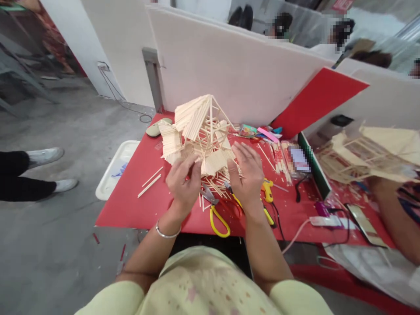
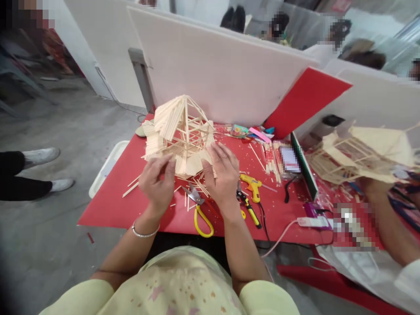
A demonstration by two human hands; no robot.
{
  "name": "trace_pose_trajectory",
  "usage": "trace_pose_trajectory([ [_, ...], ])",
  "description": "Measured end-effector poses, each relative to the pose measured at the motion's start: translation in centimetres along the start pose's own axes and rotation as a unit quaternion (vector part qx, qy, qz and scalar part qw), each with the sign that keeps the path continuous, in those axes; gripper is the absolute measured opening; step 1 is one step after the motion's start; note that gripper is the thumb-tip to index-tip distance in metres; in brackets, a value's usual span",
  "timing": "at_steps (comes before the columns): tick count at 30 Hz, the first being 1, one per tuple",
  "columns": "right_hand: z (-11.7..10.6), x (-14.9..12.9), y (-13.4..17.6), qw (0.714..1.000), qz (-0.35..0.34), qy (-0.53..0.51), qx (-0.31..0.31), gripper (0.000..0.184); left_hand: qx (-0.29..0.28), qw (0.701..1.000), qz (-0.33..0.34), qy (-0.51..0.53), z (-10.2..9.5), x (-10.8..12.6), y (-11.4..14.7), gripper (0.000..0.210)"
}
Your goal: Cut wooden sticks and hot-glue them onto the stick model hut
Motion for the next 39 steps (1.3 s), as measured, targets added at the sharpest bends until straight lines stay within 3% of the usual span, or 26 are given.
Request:
trace_pose_trajectory([
  [3, -0.7, 3.2, 3.7, 0.996, 0.085, 0.01, -0.03, 0.03, -0.116, 0.992, 0.039, 0.017, 1.3, 0.7, 3.9, 0.017],
  [5, -0.1, 5.2, 6.2, 0.981, 0.153, 0.039, -0.114, 0.029, -0.216, 0.976, 0.026, 0.008, 2.7, 0.1, 6.7, 0.017],
  [7, 1.0, 6.6, 8.6, 0.949, 0.208, 0.086, -0.221, 0.029, -0.301, 0.953, 0.004, -0.033, 4.1, -0.9, 9.1, 0.02],
  [9, 1.9, 7.4, 10.5, 0.917, 0.236, 0.125, -0.296, 0.028, -0.362, 0.928, -0.013, -0.091, 5.1, -2.0, 10.9, 0.022],
  [12, 2.7, 7.8, 11.7, 0.903, 0.239, 0.135, -0.329, 0.026, -0.406, 0.902, -0.016, -0.144, 6.0, -2.9, 12.2, 0.023],
  [24, 3.8, 8.2, 11.8, 0.902, 0.247, 0.114, -0.335, 0.028, -0.433, 0.881, -0.032, -0.186, 7.5, -3.4, 12.8, 0.022],
  [30, 3.5, 8.5, 11.4, 0.909, 0.246, 0.081, -0.325, 0.017, -0.424, 0.893, -0.12, -0.092, 7.6, -3.4, 12.0, 0.018],
  [33, 1.9, 7.7, 10.7, 0.921, 0.247, -0.053, -0.296, 0.014, -0.43, 0.885, -0.181, 0.019, 7.0, -1.8, 11.1, 0.018],
  [35, 0.7, 6.5, 9.8, 0.918, 0.242, -0.154, -0.272, 0.015, -0.426, 0.881, -0.184, 0.09, 6.4, 0.1, 10.2, 0.019],
  [39, -1.1, 3.0, 6.9, 0.939, 0.179, -0.176, -0.233, 0.018, -0.321, 0.917, -0.181, 0.152, 4.4, 3.2, 7.4, 0.019],
])
Point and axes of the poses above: each hand's wrist, its own y-axis away from the middle knuckle, its own z-axis out of the palm, x = y × z, the point moved 5 cm from there along -y, towards the middle knuckle, and after that the axes turned 13 degrees about -y, right-handed, at the moved point
